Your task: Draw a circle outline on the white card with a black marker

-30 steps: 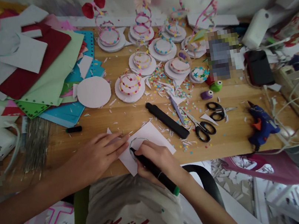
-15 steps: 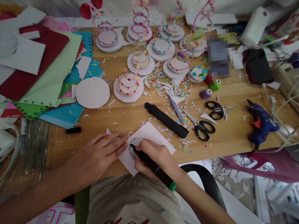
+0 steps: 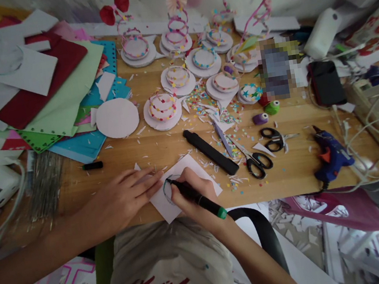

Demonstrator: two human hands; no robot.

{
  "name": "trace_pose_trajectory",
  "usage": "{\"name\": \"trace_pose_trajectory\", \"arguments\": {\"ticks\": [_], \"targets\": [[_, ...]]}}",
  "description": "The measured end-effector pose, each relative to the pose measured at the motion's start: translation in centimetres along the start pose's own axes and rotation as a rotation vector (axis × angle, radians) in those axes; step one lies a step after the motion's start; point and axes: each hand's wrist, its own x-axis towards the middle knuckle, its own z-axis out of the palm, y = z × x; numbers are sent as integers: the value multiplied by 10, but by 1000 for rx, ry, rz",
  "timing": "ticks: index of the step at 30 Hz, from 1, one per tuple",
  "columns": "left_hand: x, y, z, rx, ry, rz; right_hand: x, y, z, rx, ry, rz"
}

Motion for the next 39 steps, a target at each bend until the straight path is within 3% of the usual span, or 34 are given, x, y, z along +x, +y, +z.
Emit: {"name": "trace_pose_trajectory", "arguments": {"ticks": [7, 16, 39], "targets": [[0, 0, -2, -15, -2, -8, 1, 4, -5, 287, 114, 217], [1, 0, -2, -20, -28, -9, -4, 3, 13, 277, 380, 248], [1, -1, -1, -47, 6, -4, -8, 9, 23, 149, 405, 208]]}}
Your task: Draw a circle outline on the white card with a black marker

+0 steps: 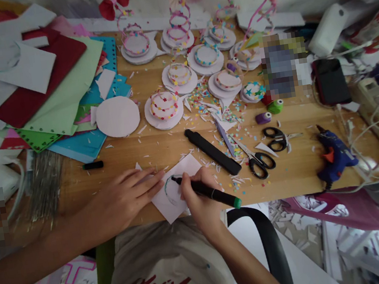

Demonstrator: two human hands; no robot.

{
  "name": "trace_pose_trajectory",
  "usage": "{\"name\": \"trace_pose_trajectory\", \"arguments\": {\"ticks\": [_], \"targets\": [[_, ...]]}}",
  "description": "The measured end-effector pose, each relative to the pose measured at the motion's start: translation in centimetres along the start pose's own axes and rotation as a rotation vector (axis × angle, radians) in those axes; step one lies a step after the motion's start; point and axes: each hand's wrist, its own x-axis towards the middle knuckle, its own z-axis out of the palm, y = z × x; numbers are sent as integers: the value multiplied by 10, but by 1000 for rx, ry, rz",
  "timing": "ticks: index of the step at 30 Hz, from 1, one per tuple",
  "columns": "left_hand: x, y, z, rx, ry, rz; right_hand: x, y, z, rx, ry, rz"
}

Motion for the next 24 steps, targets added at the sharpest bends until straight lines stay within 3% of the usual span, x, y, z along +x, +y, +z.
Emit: {"name": "trace_pose_trajectory", "arguments": {"ticks": [8, 19, 24], "targets": [[-1, 0, 1, -18, -18, -8, -2, -3, 2, -41, -72, -53], [-1, 0, 1, 7, -13, 1, 0, 0, 0, 25, -92, 0], [-2, 0, 1, -7, -23, -3, 1, -3, -2, 25, -190, 10]]}}
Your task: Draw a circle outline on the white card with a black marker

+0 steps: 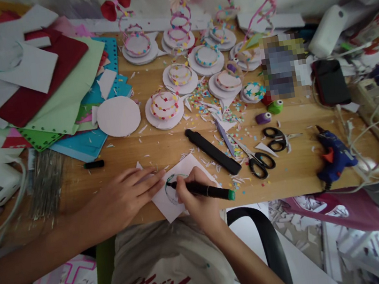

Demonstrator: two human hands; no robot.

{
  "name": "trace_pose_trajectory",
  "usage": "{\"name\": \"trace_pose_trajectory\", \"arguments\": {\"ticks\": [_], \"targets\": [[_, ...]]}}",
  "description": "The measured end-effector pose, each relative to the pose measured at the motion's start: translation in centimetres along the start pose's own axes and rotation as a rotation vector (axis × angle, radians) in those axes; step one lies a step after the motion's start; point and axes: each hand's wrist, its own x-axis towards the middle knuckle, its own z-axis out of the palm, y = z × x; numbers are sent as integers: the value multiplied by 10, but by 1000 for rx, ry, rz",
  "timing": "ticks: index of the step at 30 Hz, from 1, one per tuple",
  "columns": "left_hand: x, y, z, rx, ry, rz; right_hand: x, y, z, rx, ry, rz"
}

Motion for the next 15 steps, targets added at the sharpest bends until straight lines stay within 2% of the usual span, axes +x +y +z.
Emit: {"name": "trace_pose_trajectory", "arguments": {"ticks": [10, 15], "targets": [[0, 2, 0, 59, -20, -8, 18, -16, -16, -9, -307, 99], [0, 3, 0, 71, -24, -9, 25, -22, -19, -3, -410, 224]]}}
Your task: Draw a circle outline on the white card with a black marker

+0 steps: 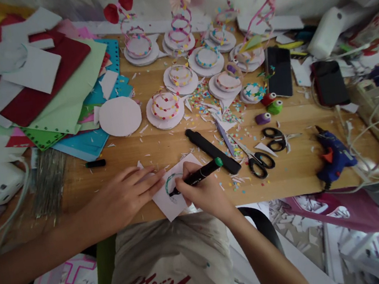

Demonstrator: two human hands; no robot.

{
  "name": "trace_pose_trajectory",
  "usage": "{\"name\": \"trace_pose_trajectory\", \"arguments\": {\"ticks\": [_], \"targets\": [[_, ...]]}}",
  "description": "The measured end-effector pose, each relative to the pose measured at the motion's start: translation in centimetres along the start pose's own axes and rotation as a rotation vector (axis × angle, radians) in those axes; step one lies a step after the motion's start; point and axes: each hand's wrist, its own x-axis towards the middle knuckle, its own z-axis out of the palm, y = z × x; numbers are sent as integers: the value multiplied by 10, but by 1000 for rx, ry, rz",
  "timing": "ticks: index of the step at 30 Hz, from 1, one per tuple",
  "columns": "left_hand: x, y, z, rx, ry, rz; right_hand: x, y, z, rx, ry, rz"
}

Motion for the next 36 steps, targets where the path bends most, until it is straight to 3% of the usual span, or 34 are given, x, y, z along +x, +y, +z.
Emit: {"name": "trace_pose_trajectory", "arguments": {"ticks": [6, 11, 20, 28, 33, 36], "targets": [[1, 0, -1, -24, -12, -20, 3, 1, -9, -1, -96, 64], [0, 0, 1, -41, 18, -22, 4, 2, -14, -10, -104, 32], [-4, -7, 9, -79, 126, -7, -21, -9, -36, -52, 188, -287], [-8, -6, 7, -135, 94, -28, -42, 33, -57, -276, 386, -592], [-13, -7, -2, -180, 146, -14, -38, 47, -63, -545, 233, -708], [-29, -4, -13, -228, 160, -124, -37, 46, -62, -722, 90, -733]]}}
